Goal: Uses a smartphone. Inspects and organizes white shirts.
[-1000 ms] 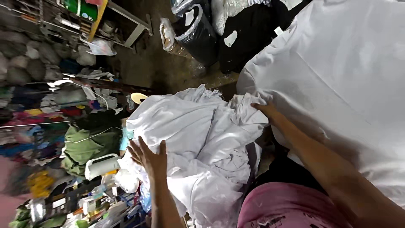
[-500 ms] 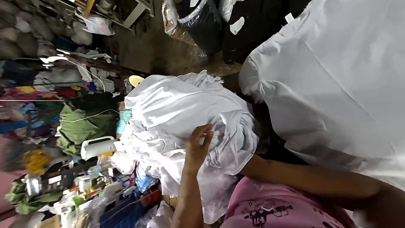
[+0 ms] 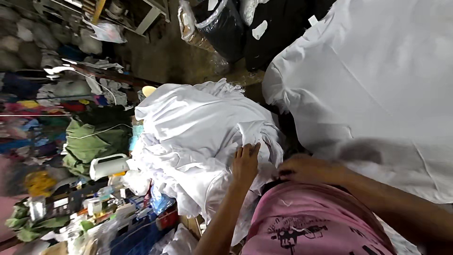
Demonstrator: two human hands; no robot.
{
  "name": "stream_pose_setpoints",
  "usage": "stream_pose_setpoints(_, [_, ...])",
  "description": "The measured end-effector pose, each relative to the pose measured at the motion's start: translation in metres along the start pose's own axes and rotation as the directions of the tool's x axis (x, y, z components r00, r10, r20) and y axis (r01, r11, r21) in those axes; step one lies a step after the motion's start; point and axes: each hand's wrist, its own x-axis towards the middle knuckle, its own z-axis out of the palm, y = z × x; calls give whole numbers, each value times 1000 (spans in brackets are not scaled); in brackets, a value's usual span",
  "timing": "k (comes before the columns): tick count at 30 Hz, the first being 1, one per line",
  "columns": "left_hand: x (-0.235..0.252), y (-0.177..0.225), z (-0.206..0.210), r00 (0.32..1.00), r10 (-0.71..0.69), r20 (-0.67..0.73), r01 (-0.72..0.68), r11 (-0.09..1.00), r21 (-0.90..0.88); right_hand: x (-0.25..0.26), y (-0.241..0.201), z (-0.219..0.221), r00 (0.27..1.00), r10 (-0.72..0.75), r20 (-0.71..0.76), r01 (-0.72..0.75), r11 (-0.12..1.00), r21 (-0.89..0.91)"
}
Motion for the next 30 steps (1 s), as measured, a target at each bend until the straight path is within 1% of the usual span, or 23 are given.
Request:
stream_pose_setpoints(2, [1, -3, 10, 992, 1, -126, -3, 1000, -16, 2, 12, -10, 965, 181, -190, -186, 983, -5])
stream_pose_setpoints(4, [2, -6, 17, 972, -19, -234, 1, 997, -78, 11, 27, -14, 903, 322, -286, -322, 946, 48])
stream_pose_setpoints(5, [1, -7, 17, 963, -54, -263, 13, 988, -154, 14, 32, -15, 882, 356, -308, -347, 934, 86])
stream_pose_setpoints(7, [-4, -8, 16, 947, -115, -299, 17, 950, -311, 21, 41, -9, 870, 331, -365, -292, 943, 159])
stream_pose_setpoints(9, [-11, -6, 12, 952, -115, -282, 9, 936, -352, 28, 45, 0, 870, 276, -408, -164, 943, 288])
stream_pose_setpoints(10, [-15, -4, 10, 971, -95, -221, 12, 937, -349, 31, 44, 4, 869, 282, -405, -117, 915, 386])
stream_pose_setpoints(12, [-23, 1, 5, 998, -7, -58, -13, 941, -339, 41, 36, 12, 872, 342, -350, -70, 796, 601])
stream_pose_setpoints(13, [-27, 5, 5, 998, 52, -23, -57, 939, -338, 48, 31, 16, 879, 365, -306, -74, 740, 668])
stream_pose_setpoints(14, [-32, 9, 5, 995, 92, -39, -100, 928, -359, 54, 27, 21, 888, 371, -272, -90, 719, 689])
stream_pose_setpoints(15, [-35, 13, 4, 991, 89, -95, -120, 912, -392, 60, 26, 23, 897, 367, -246, -111, 726, 678])
stream_pose_setpoints(16, [-37, 16, 3, 986, 24, -163, -91, 901, -423, 65, 26, 25, 903, 352, -245, -121, 757, 642])
stream_pose_setpoints(17, [-38, 17, 1, 970, -77, -230, -24, 914, -405, 70, 27, 26, 904, 342, -257, -129, 791, 598])
stream_pose_setpoints(18, [-36, 15, -2, 950, -182, -254, 82, 930, -358, 72, 28, 24, 903, 333, -272, -134, 820, 557])
stream_pose_setpoints(19, [-33, 9, -4, 936, -271, -225, 192, 929, -317, 72, 29, 19, 899, 339, -277, -155, 838, 523])
stream_pose_setpoints(20, [-31, 2, -6, 928, -340, -154, 282, 909, -308, 70, 30, 13, 890, 358, -282, -183, 848, 498])
stream_pose_setpoints(21, [-29, -3, -9, 924, -374, -80, 328, 882, -338, 66, 33, 8, 875, 380, -301, -207, 855, 475])
stream_pose_setpoints(22, [-29, -6, -13, 928, -371, -26, 330, 854, -402, 62, 40, 3, 854, 395, -338, -223, 866, 448])
stream_pose_setpoints(23, [-30, -11, -17, 943, -331, 6, 288, 810, -511, 59, 51, 1, 830, 398, -391, -231, 883, 408])
stream_pose_setpoints(25, [-35, -22, -28, 969, -246, 18, 178, 645, -744, 55, 73, -2, 795, 404, -453, -273, 904, 328])
stream_pose_setpoints(26, [-37, -31, -36, 975, -223, 0, 136, 595, -792, 56, 82, -2, 788, 405, -464, -295, 910, 292])
stream_pose_setpoints(27, [-40, -40, -43, 976, -218, -16, 119, 594, -796, 57, 90, 0, 788, 400, -468, -308, 915, 262])
stream_pose_setpoints(28, [-45, -49, -49, 971, -237, -19, 140, 635, -760, 58, 96, 2, 798, 391, -459, -317, 920, 232])
stream_pose_setpoints(30, [-51, -64, -53, 961, -275, -9, 219, 784, -581, 60, 111, 8, 825, 346, -447, -310, 938, 153])
